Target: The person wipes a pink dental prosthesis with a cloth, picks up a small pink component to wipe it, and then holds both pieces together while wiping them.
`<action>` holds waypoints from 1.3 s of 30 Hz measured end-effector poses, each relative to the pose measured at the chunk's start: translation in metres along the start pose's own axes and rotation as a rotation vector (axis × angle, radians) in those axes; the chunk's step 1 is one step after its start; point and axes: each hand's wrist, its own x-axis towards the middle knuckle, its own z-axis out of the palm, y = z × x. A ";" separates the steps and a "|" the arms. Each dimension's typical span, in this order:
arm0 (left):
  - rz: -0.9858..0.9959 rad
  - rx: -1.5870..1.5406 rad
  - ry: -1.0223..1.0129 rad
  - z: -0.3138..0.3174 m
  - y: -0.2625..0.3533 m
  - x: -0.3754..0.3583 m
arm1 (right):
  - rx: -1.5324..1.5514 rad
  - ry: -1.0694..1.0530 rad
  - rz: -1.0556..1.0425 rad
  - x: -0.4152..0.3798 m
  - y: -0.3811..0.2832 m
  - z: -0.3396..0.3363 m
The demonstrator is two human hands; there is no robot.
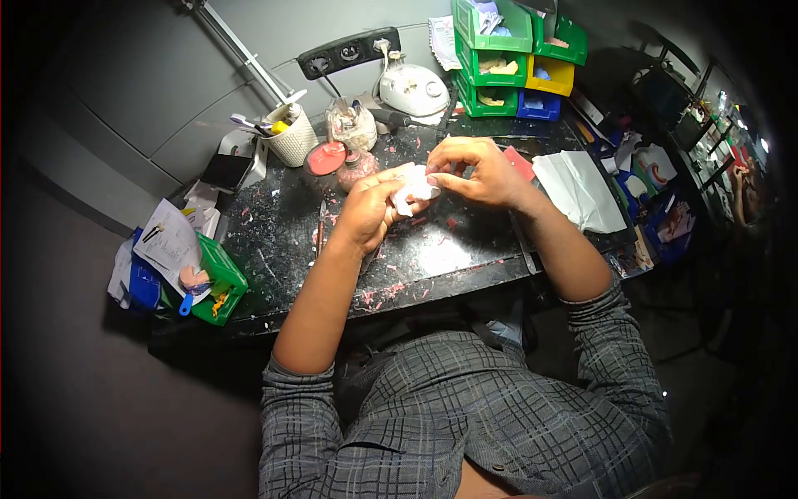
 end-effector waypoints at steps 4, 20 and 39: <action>-0.007 0.085 -0.002 0.001 -0.004 0.001 | 0.003 0.023 0.081 0.000 -0.002 0.003; -0.031 0.104 -0.028 0.007 -0.007 0.001 | 0.061 0.075 0.282 0.000 0.010 0.018; -0.012 0.177 -0.052 0.002 -0.010 0.002 | 0.125 -0.012 0.311 0.000 0.016 0.015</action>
